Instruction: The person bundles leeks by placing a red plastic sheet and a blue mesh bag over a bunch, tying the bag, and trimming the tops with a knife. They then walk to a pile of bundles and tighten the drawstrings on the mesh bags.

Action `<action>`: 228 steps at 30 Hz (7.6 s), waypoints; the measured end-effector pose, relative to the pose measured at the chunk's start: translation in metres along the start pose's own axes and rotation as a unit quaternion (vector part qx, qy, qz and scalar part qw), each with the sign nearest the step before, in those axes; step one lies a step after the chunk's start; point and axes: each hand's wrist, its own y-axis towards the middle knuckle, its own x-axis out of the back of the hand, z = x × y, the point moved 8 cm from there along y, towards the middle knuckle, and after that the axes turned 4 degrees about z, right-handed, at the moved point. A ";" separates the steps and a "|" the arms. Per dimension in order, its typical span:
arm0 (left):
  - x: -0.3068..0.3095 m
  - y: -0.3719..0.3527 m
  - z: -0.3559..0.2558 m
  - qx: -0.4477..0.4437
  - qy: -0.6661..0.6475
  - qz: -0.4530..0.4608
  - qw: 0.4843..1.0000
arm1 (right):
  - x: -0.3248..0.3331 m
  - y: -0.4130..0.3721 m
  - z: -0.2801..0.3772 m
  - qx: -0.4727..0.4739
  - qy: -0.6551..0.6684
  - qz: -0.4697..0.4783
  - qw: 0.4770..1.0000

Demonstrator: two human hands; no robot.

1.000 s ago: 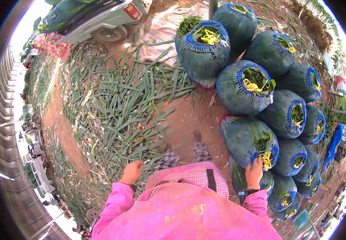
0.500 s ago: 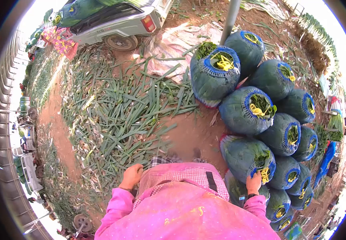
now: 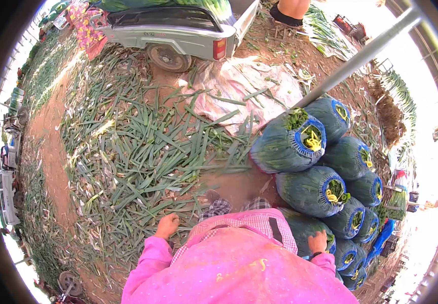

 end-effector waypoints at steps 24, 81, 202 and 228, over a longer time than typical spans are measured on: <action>0.015 -0.023 0.022 0.147 0.018 -0.061 0.987 | 0.159 0.119 0.304 0.356 0.074 -0.198 0.910; -0.200 -0.229 0.203 0.349 -0.276 -0.163 0.881 | 0.124 0.073 0.485 0.545 0.006 -0.112 0.831; -0.484 -0.111 -0.354 0.617 -0.707 -0.271 -0.215 | -0.389 -0.638 0.194 0.642 -0.657 0.330 -0.220; -0.439 -0.206 -0.054 0.470 -0.706 -0.419 -0.323 | -0.609 -0.803 0.431 0.598 -0.742 -0.110 -0.284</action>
